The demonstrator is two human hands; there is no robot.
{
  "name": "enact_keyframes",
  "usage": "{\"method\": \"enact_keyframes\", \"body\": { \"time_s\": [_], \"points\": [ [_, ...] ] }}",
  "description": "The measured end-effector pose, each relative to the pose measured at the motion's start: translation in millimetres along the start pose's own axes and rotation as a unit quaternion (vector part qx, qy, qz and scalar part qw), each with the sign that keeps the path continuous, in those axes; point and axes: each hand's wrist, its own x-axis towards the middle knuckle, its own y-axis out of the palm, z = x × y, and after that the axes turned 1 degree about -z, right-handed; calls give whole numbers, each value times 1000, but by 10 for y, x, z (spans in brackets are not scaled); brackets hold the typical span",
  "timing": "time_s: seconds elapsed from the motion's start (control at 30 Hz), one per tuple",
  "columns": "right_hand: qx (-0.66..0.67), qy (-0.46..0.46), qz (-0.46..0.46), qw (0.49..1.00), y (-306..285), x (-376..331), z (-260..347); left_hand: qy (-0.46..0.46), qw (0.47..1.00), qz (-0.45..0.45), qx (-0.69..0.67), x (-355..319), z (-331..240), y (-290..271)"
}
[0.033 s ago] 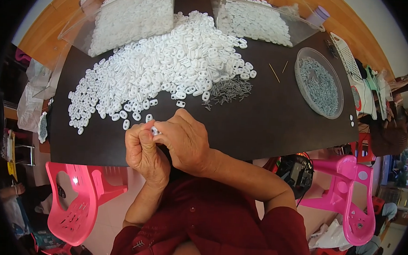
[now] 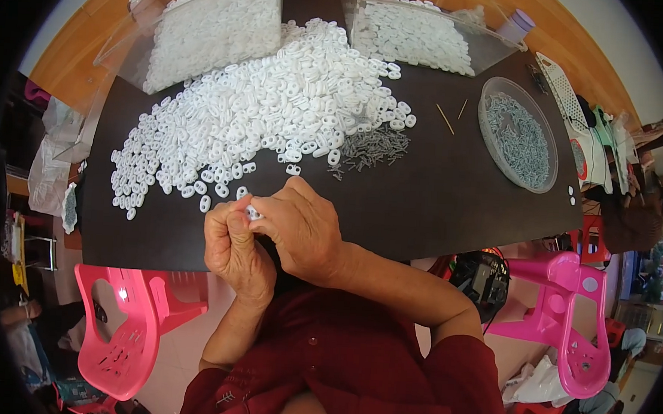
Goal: Assembling small white plastic components by manually inserting metal rings into them.
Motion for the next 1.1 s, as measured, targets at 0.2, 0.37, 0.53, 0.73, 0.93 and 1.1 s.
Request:
{"method": "enact_keyframes", "body": {
  "time_s": [0.2, 0.37, 0.53, 0.73, 0.93, 1.1],
  "points": [
    [-49, 116, 82, 989, -442, 184, -136, -97, 983, 120, 96, 35, -218, -287],
    [-106, 252, -94, 957, -1034, 840, -711, -70, 975, 105, 182, 233, -245, -661],
    [-242, 121, -75, 960, -1650, 1563, -1436, 17, 950, 153, 271, 516, -196, -678],
    [-177, 153, -27, 972, -1478, 1438, -1365, 64, 940, 164, 293, 605, -182, -595],
    [100, 323, 162, 927, -777, 584, -383, -61, 959, 197, 195, 476, -289, -488],
    [189, 332, 178, 907, -737, 504, -378, -54, 954, 221, 193, 454, -275, -362]
  ]
}}
